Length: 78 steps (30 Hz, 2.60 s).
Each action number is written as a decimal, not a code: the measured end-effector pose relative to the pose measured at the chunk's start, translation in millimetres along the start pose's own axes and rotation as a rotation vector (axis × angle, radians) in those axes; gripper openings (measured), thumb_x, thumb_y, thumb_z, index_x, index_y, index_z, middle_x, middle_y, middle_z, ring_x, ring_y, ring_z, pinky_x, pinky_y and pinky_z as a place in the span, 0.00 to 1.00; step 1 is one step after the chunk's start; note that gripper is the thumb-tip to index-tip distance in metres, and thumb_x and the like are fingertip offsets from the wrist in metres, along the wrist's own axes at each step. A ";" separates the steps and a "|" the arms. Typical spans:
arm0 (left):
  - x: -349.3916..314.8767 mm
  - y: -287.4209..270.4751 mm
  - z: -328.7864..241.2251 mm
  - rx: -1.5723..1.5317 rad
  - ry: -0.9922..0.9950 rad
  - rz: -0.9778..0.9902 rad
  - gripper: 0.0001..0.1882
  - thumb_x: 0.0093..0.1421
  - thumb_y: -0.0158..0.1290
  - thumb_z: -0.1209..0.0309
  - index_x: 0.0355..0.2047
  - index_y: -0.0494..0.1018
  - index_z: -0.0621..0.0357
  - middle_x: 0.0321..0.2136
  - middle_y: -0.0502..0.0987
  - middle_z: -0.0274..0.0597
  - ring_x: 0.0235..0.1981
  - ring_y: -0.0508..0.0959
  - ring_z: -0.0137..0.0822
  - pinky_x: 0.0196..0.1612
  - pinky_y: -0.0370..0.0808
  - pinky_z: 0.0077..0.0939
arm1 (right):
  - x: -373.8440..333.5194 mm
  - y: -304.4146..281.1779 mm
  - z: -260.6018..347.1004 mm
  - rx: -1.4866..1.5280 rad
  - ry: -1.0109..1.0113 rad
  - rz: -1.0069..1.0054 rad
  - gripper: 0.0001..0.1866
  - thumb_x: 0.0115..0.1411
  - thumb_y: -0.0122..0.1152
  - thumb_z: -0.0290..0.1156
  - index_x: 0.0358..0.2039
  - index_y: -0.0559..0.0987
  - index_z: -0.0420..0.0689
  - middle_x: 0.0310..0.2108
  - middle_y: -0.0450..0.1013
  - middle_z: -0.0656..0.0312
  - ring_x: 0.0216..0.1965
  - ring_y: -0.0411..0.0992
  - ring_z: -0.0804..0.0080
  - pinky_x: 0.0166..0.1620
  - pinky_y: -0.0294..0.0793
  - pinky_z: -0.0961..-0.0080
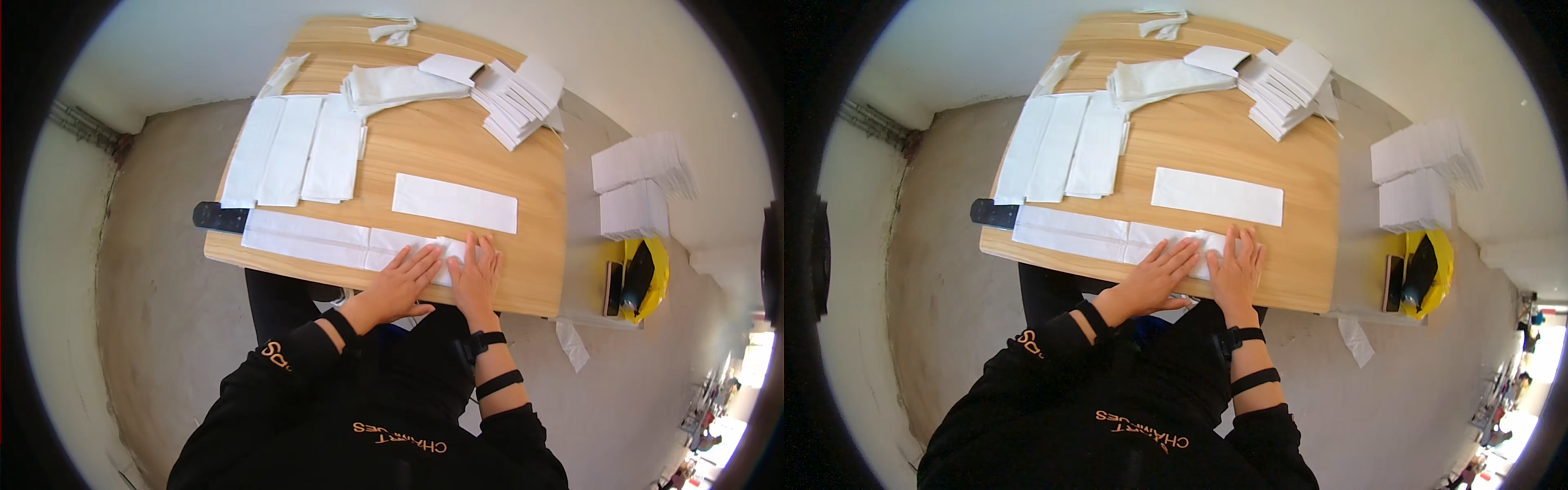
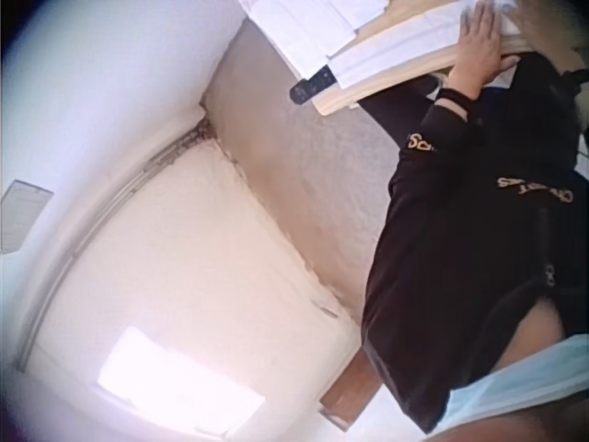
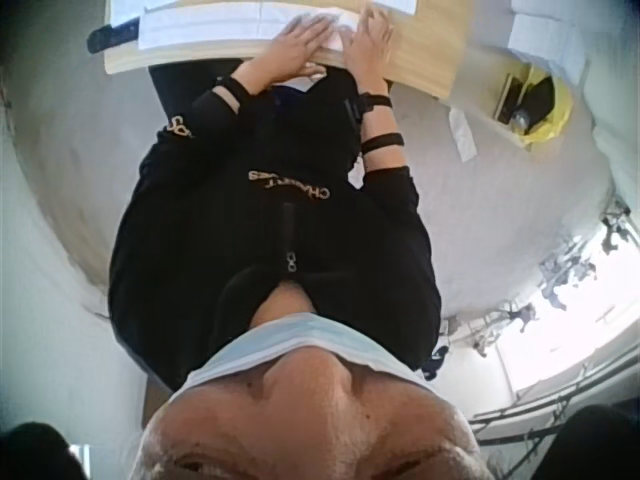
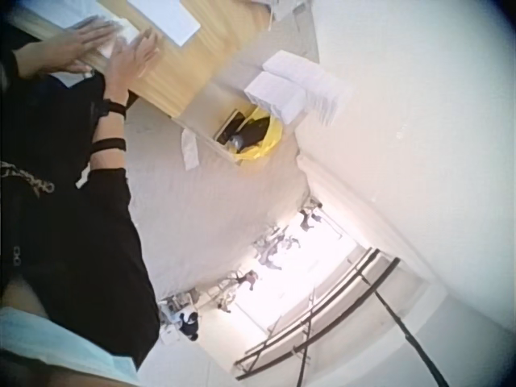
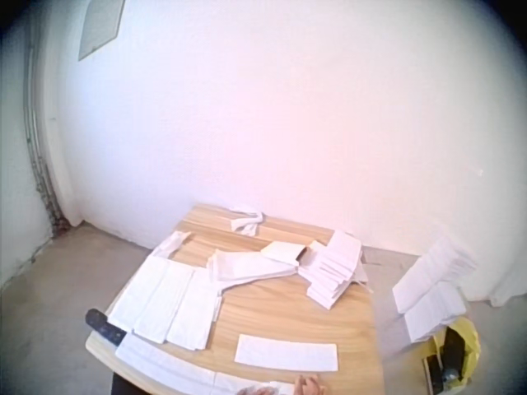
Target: Folding white rectangular paper or plastic sleeves on a wooden table.
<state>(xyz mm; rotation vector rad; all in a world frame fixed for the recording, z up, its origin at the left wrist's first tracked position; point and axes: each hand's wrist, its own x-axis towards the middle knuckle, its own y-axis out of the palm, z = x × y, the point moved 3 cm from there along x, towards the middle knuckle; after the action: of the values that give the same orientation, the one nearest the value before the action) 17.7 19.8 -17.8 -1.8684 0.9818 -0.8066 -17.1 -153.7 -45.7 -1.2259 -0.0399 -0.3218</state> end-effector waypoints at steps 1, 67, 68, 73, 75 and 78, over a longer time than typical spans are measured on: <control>-6.5 -6.2 6.0 0.009 -0.011 -0.006 0.43 0.54 0.59 0.52 0.63 0.58 0.63 0.66 0.55 0.51 0.68 0.54 0.47 0.67 0.52 0.46 | 0.1 0.9 -0.3 -0.014 0.000 0.010 0.32 0.61 0.56 0.44 0.62 0.65 0.41 0.61 0.56 0.48 0.67 0.49 0.51 0.67 0.44 0.48; 0.7 -1.3 15.9 -0.038 -0.202 -0.489 0.13 0.44 0.59 0.77 0.31 0.72 0.51 0.41 0.71 0.40 0.47 0.72 0.43 0.64 0.57 0.50 | -40.8 -45.9 -107.5 1.417 0.861 -0.574 0.21 0.60 0.63 0.28 0.53 0.72 0.41 0.48 0.71 0.64 0.48 0.70 0.77 0.47 0.70 0.78; 1.4 -1.5 15.5 -0.037 -0.201 -0.486 0.13 0.44 0.59 0.77 0.31 0.72 0.51 0.41 0.71 0.40 0.47 0.72 0.43 0.64 0.57 0.50 | -41.6 -47.1 -110.0 1.409 0.844 -0.611 0.20 0.60 0.62 0.28 0.53 0.72 0.43 0.48 0.72 0.65 0.47 0.70 0.77 0.46 0.70 0.79; 4.4 -0.5 14.9 -0.036 -0.185 -0.479 0.14 0.42 0.60 0.77 0.31 0.73 0.51 0.42 0.71 0.40 0.47 0.72 0.43 0.64 0.56 0.50 | -47.8 -50.3 -129.9 1.208 0.953 -0.515 0.21 0.58 0.64 0.30 0.51 0.73 0.42 0.43 0.73 0.65 0.41 0.71 0.77 0.40 0.71 0.78; 4.7 0.1 14.8 -0.037 -0.183 -0.474 0.14 0.42 0.60 0.77 0.31 0.73 0.51 0.42 0.71 0.40 0.48 0.72 0.42 0.64 0.56 0.50 | -47.6 -50.4 -135.6 1.148 0.971 -0.444 0.20 0.57 0.65 0.30 0.50 0.73 0.42 0.42 0.73 0.65 0.40 0.71 0.77 0.39 0.71 0.78; 5.2 1.5 13.8 -0.040 -0.178 -0.465 0.15 0.42 0.60 0.77 0.32 0.73 0.51 0.42 0.71 0.39 0.48 0.72 0.42 0.64 0.56 0.50 | -47.1 -51.0 -143.2 1.057 0.997 -0.413 0.20 0.56 0.65 0.30 0.48 0.74 0.41 0.40 0.74 0.65 0.39 0.71 0.76 0.38 0.71 0.78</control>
<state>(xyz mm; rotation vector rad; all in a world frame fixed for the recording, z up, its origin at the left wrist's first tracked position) 31.0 20.1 -24.3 -2.1969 0.4575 -0.8707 -95.7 -291.5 -57.7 0.0867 0.3624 -1.0794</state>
